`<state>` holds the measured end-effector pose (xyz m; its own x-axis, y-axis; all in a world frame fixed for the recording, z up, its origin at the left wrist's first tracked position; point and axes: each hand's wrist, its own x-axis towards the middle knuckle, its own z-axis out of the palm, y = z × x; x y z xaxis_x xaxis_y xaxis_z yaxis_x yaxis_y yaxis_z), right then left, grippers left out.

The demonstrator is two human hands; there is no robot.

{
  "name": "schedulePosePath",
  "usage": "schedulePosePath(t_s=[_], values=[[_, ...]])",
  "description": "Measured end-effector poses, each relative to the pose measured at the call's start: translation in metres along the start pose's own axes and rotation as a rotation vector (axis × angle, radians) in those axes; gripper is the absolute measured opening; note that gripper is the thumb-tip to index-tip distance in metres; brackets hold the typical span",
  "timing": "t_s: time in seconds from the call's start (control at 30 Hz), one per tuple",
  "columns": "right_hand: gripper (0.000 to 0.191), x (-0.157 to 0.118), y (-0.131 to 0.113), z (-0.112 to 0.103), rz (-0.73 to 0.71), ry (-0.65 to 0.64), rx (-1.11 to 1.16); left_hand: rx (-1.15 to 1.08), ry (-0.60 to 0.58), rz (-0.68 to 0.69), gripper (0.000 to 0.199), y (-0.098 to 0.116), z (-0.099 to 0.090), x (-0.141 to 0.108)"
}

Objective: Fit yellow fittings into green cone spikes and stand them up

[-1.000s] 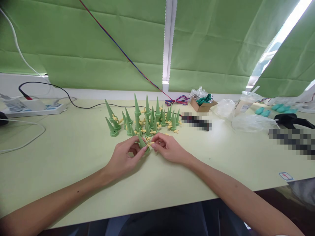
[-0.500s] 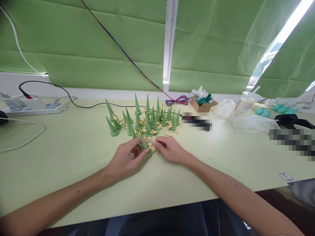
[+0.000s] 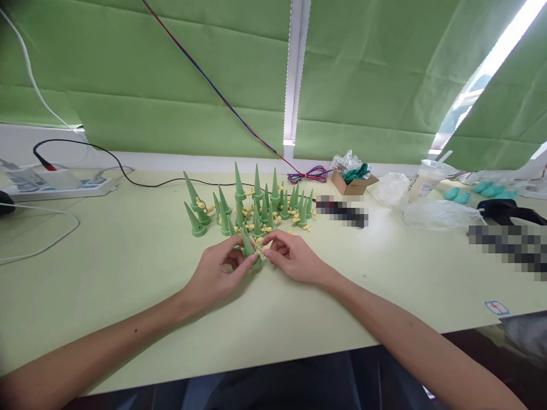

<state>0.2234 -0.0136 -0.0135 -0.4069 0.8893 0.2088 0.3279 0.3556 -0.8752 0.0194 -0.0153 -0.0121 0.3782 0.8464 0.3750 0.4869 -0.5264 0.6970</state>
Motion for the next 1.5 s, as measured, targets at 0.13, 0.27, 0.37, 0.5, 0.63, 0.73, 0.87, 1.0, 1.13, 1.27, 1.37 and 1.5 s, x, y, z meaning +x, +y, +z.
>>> schedulePosePath(t_s=[0.13, 0.27, 0.37, 0.5, 0.63, 0.73, 0.87, 1.0, 1.13, 1.27, 1.37, 1.5], values=[[0.024, -0.0005, 0.0009, 0.0005, 0.019, -0.016, 0.025, -0.007, -0.008, 0.0, 0.016, -0.0008, 0.0003, -0.0002], [0.023, -0.0006, 0.0014, -0.0001, 0.023, -0.021, 0.003, 0.006, -0.025, -0.003, 0.016, -0.0012, 0.0003, -0.0003], [0.022, -0.0004, 0.0018, -0.0009, 0.014, -0.016, -0.042, -0.004, -0.034, -0.015, 0.016, -0.0007, 0.0, -0.0007], [0.022, 0.0, 0.0047, -0.002, -0.03, -0.006, -0.151, -0.033, -0.067, -0.017, 0.015, -0.0002, -0.0006, -0.0016], [0.025, 0.0001, 0.0068, -0.0028, -0.06, 0.0, -0.253, -0.065, -0.096, -0.032, 0.015, -0.0005, -0.0003, -0.002], [0.027, 0.0, 0.0059, -0.0031, -0.077, -0.007, -0.297, -0.101, -0.114, -0.051, 0.015, -0.0011, 0.0004, -0.002], [0.03, 0.0003, 0.0051, -0.0028, -0.127, -0.012, -0.322, -0.139, -0.115, -0.066, 0.016, -0.0014, 0.0012, -0.0017], [0.032, 0.0008, 0.0053, -0.0018, -0.133, -0.001, -0.321, -0.145, -0.123, -0.08, 0.018, -0.001, 0.0009, -0.0012], [0.023, 0.0001, 0.0033, -0.0006, -0.096, -0.004, -0.264, -0.145, -0.09, -0.084, 0.018, -0.0013, 0.0002, -0.0007], [0.015, -0.0009, 0.0018, -0.0004, -0.11, -0.005, -0.212, -0.178, -0.071, -0.103, 0.02, -0.0017, 0.0001, -0.0004], [0.013, -0.0014, 0.0022, -0.0009, -0.121, -0.005, -0.225, -0.189, -0.067, -0.108, 0.02, -0.002, 0.0005, -0.0002], [0.013, -0.0014, 0.0036, -0.0015, -0.139, -0.006, -0.231, -0.174, -0.074, -0.093, 0.02, -0.0022, 0.0005, 0.0002]])
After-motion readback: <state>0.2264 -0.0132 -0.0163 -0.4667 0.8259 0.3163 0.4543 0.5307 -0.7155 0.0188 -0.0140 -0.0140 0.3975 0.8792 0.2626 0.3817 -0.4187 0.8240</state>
